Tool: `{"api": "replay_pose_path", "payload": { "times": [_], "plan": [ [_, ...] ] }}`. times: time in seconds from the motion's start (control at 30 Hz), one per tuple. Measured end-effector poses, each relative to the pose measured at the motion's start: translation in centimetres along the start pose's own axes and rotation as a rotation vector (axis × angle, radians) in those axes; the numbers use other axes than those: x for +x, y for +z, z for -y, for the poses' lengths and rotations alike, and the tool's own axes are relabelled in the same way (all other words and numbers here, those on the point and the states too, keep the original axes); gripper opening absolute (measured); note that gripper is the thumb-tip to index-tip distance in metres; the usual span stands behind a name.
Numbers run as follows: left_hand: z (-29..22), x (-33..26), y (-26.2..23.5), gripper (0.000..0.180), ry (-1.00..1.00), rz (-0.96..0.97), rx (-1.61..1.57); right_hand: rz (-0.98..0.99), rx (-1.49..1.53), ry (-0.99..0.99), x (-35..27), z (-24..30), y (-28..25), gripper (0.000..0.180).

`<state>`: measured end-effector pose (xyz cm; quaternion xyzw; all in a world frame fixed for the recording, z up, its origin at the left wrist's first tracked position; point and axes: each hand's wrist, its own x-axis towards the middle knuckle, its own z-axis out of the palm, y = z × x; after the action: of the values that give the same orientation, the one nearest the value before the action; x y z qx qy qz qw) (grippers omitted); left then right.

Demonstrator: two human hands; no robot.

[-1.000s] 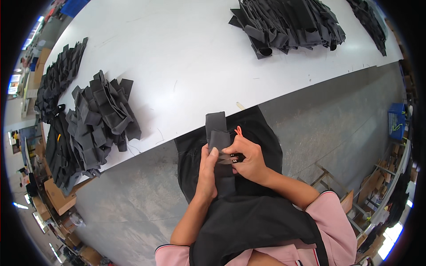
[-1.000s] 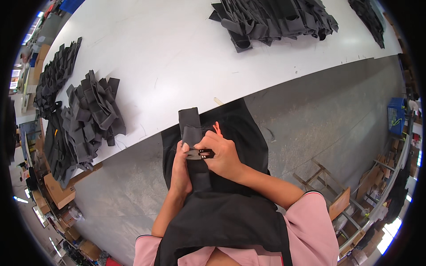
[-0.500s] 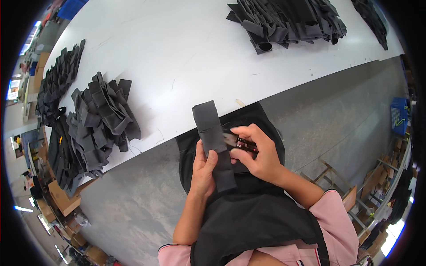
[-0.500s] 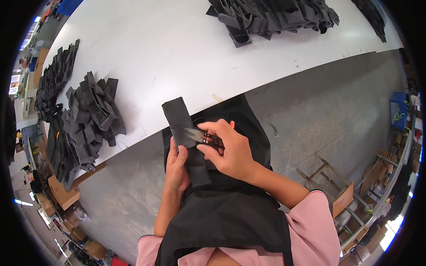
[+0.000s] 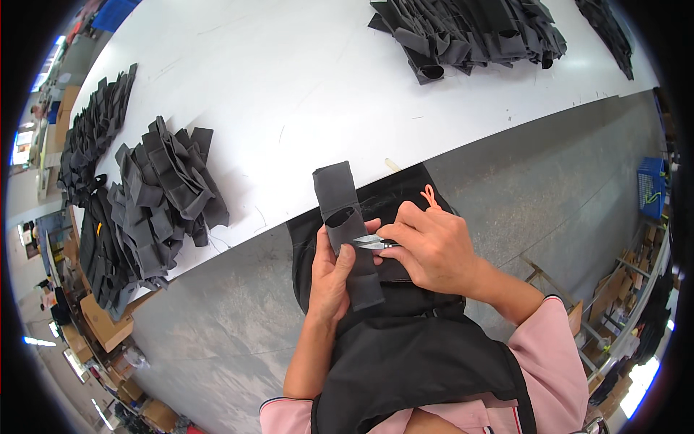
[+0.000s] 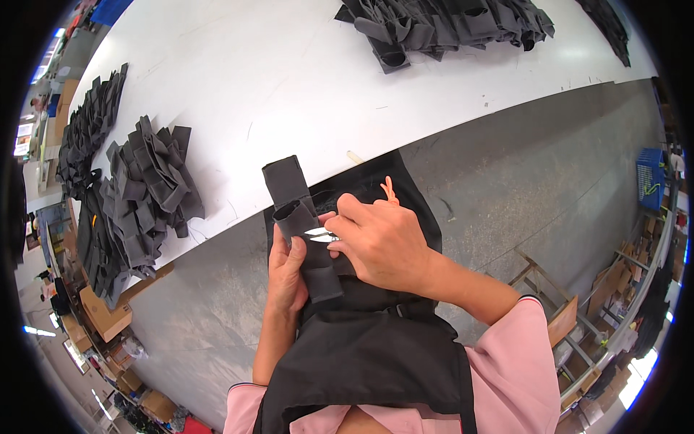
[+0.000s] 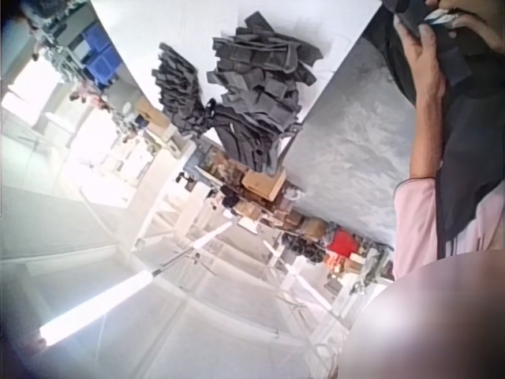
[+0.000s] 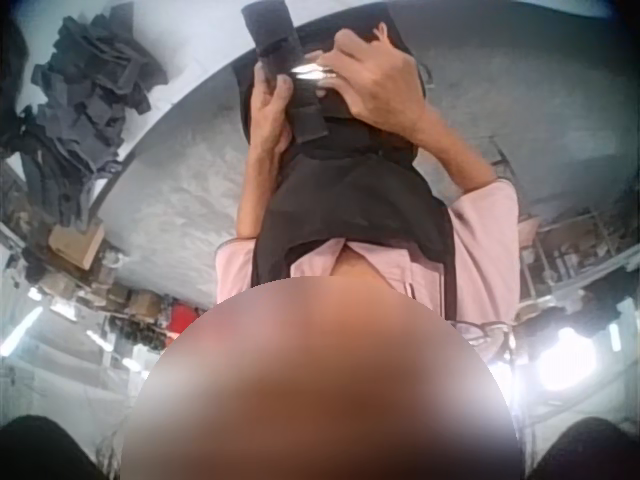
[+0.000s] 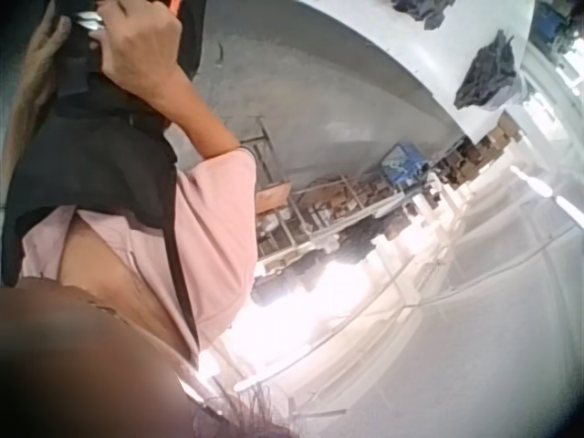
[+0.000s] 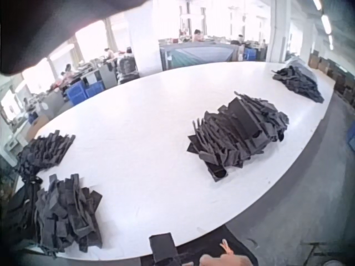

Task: Trim and inspect black fabric straps using small hand shears or snips.

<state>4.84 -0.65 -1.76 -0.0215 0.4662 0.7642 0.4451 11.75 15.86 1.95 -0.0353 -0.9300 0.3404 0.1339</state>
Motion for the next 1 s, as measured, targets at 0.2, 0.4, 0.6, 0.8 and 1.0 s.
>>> {"api": "replay_pose_path", "payload": {
  "times": [0.2,0.4,0.6,0.8,1.0],
  "plan": [
    [-0.3,0.0,-0.2,0.043,-0.073,0.01,-0.003,0.034,-0.013,-0.019,-0.1,-0.4,0.2,0.022],
    [-0.1,0.1,-1.2,0.04,-0.112,0.029,-0.026,-0.045,0.229,0.144,-0.3,-1.0,0.9,0.016],
    [-0.5,-0.2,-1.4,0.039,-0.158,0.079,0.071,-0.012,0.245,0.122,0.1,-1.1,1.0,0.02],
    [-1.3,-0.5,-1.5,0.034,-0.277,0.164,0.23,0.107,0.214,0.022,0.6,-1.4,1.3,0.024],
    [-1.8,-0.6,-1.4,0.034,-0.304,0.199,0.249,0.149,0.141,-0.063,0.3,-1.8,0.9,0.024]
  ]
}}
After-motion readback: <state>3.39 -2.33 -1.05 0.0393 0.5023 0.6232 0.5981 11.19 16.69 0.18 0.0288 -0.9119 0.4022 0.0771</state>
